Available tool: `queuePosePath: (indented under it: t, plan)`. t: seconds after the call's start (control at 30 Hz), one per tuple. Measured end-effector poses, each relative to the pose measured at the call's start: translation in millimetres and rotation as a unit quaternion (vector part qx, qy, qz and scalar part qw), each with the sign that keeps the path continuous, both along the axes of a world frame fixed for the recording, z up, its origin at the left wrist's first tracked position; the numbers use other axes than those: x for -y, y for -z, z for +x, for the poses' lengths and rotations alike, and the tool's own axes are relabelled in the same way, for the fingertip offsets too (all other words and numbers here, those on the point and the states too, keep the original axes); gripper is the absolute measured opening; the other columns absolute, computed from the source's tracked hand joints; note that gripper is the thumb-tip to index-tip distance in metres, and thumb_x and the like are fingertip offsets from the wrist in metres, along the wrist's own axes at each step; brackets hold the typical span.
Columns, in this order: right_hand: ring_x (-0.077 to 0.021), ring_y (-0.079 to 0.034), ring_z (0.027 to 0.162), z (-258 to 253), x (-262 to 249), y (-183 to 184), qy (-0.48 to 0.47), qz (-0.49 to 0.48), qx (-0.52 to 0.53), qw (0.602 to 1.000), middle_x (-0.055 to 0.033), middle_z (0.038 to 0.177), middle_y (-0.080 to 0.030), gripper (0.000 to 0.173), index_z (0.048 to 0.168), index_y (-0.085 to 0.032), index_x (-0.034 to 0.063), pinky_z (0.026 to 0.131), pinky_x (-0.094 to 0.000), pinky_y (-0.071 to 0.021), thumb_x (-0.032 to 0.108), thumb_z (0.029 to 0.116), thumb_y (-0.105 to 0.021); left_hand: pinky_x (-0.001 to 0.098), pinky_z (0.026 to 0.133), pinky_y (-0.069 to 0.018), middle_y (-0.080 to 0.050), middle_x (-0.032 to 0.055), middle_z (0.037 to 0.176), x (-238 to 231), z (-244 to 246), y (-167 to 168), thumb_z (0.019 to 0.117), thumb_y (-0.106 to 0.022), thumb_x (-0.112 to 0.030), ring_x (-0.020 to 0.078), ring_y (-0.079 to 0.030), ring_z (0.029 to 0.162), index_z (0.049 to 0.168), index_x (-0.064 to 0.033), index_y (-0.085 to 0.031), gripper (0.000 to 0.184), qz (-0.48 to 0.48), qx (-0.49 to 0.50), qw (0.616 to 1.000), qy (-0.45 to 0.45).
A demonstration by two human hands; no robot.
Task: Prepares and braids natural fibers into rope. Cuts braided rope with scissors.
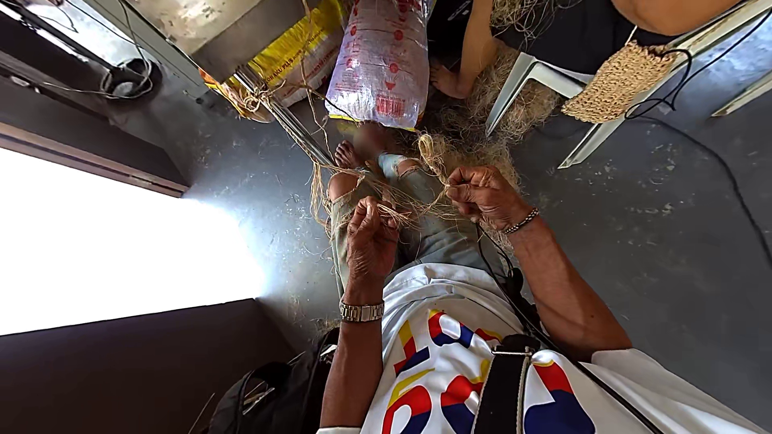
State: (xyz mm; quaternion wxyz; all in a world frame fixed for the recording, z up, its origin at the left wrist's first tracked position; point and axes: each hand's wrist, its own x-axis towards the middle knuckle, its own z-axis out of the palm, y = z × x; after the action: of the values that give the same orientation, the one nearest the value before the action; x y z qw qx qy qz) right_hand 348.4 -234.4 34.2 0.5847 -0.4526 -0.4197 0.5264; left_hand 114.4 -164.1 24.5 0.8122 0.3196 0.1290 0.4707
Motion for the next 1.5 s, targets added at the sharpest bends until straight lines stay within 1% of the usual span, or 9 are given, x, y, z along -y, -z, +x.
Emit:
queuePosePath:
  t: [0.43, 0.6, 0.7, 0.83, 1.0, 1.1, 1.2, 1.37, 1.5]
  plan:
    - [-0.0060, -0.055, 0.046, 1.3, 0.7, 2.1, -0.060, 0.077, -0.179, 0.979, 0.0005, 0.062, -0.060, 0.011, 0.095, -0.066, 0.0108, 0.045, -0.0210, -0.0481, 0.010, 0.1007, -0.056, 0.0308, 0.080, -0.0612, -0.071, 0.0029, 0.087, -4.1, 5.3, -4.0, 0.1095, -0.039, -0.016, 0.0134, -0.071, 0.080, 0.098, -0.0141, -0.067, 0.031, -0.076, -0.034, 0.994, -0.072]
    - [-0.0059, -0.052, 0.047, -5.9, -1.5, 2.6, -0.052, 0.085, -0.207, 0.973, 0.0010, 0.062, -0.057, 0.016, 0.095, -0.065, 0.0118, 0.046, -0.0216, -0.0466, 0.012, 0.1037, -0.053, 0.0317, 0.080, -0.0616, -0.071, 0.0027, 0.087, -5.6, 3.8, -2.8, 0.1077, -0.047, -0.018, 0.0134, -0.071, 0.080, 0.101, -0.0153, -0.067, 0.022, -0.044, -0.035, 0.997, -0.047]
    - [-0.0060, -0.054, 0.048, -6.4, -2.3, 3.2, -0.045, 0.100, -0.177, 0.978, -0.0008, 0.065, -0.060, 0.013, 0.097, -0.066, 0.0099, 0.045, -0.0203, -0.0473, 0.012, 0.1036, -0.055, 0.0340, 0.083, -0.0612, -0.071, 0.0019, 0.091, -5.8, -1.5, -0.5, 0.1042, -0.058, -0.025, 0.0135, -0.071, 0.083, 0.106, -0.0175, -0.067, 0.012, 0.031, -0.059, 0.998, 0.014]
    - [-0.0081, -0.060, 0.055, -9.0, -3.1, 1.3, -0.031, 0.117, -0.109, 0.987, -0.0034, 0.074, -0.066, 0.010, 0.098, -0.067, 0.0079, 0.050, -0.0218, -0.0529, 0.008, 0.1014, -0.058, 0.0303, 0.083, -0.0598, -0.072, 0.0002, 0.096, -6.1, 0.3, -9.6, 0.1011, -0.060, -0.046, 0.0116, -0.070, 0.087, 0.112, -0.0153, -0.069, 0.034, 0.151, -0.185, 0.969, 0.068]
    - [-0.0080, -0.062, 0.059, -18.7, -0.1, -1.8, -0.020, 0.118, -0.072, 0.990, -0.0036, 0.078, -0.068, 0.012, 0.099, -0.068, 0.0072, 0.052, -0.0213, -0.0552, 0.007, 0.1021, -0.056, 0.0289, 0.085, -0.0573, -0.072, 0.0000, 0.100, -4.4, 14.7, -25.6, 0.1026, -0.057, -0.030, 0.0095, -0.068, 0.090, 0.115, -0.0092, -0.069, 0.027, 0.232, -0.298, 0.926, -0.010]
    - [-0.0092, -0.065, 0.062, -19.8, -3.1, -0.2, -0.023, 0.112, -0.071, 0.991, -0.0042, 0.081, -0.069, 0.011, 0.100, -0.068, 0.0054, 0.056, -0.0230, -0.0574, 0.004, 0.1014, -0.057, 0.0242, 0.071, -0.0565, -0.072, -0.0008, 0.093, -2.8, 21.6, -32.9, 0.1002, -0.063, -0.022, 0.0066, -0.066, 0.078, 0.113, -0.0090, -0.071, 0.021, 0.271, -0.326, 0.905, -0.037]
    - [-0.0085, -0.065, 0.063, -22.2, -5.2, 1.3, -0.011, 0.118, -0.031, 0.992, -0.0031, 0.081, -0.070, 0.008, 0.100, -0.069, 0.0044, 0.057, -0.0231, -0.0574, 0.002, 0.0992, -0.061, 0.0217, 0.060, -0.0549, -0.070, -0.0001, 0.088, 4.6, 30.4, -38.5, 0.0946, -0.068, -0.011, 0.0064, -0.063, 0.068, 0.099, -0.0091, -0.072, 0.006, 0.294, -0.342, 0.891, -0.055]
    - [-0.0088, -0.064, 0.063, -26.3, -3.4, 0.5, 0.026, 0.131, 0.075, 0.988, -0.0047, 0.081, -0.068, 0.005, 0.099, -0.068, 0.0014, 0.056, -0.0227, -0.0573, 0.001, 0.0960, -0.064, 0.0258, 0.074, -0.0588, -0.072, 0.0018, 0.092, 5.0, 35.1, -32.2, 0.0890, -0.071, -0.001, 0.0085, -0.069, 0.082, 0.095, -0.0053, -0.073, 0.008, 0.328, -0.334, 0.877, -0.105]
    - [-0.0081, -0.063, 0.062, -31.2, -5.8, 0.0, 0.041, 0.136, 0.132, 0.981, -0.0045, 0.079, -0.068, 0.003, 0.096, -0.068, 0.0003, 0.056, -0.0216, -0.0569, 0.000, 0.0947, -0.065, 0.0222, 0.067, -0.0574, -0.070, -0.0016, 0.085, 5.2, 32.6, -28.3, 0.0882, -0.070, -0.005, 0.0045, -0.067, 0.075, 0.099, -0.0084, -0.070, 0.011, 0.347, -0.392, 0.844, -0.120]
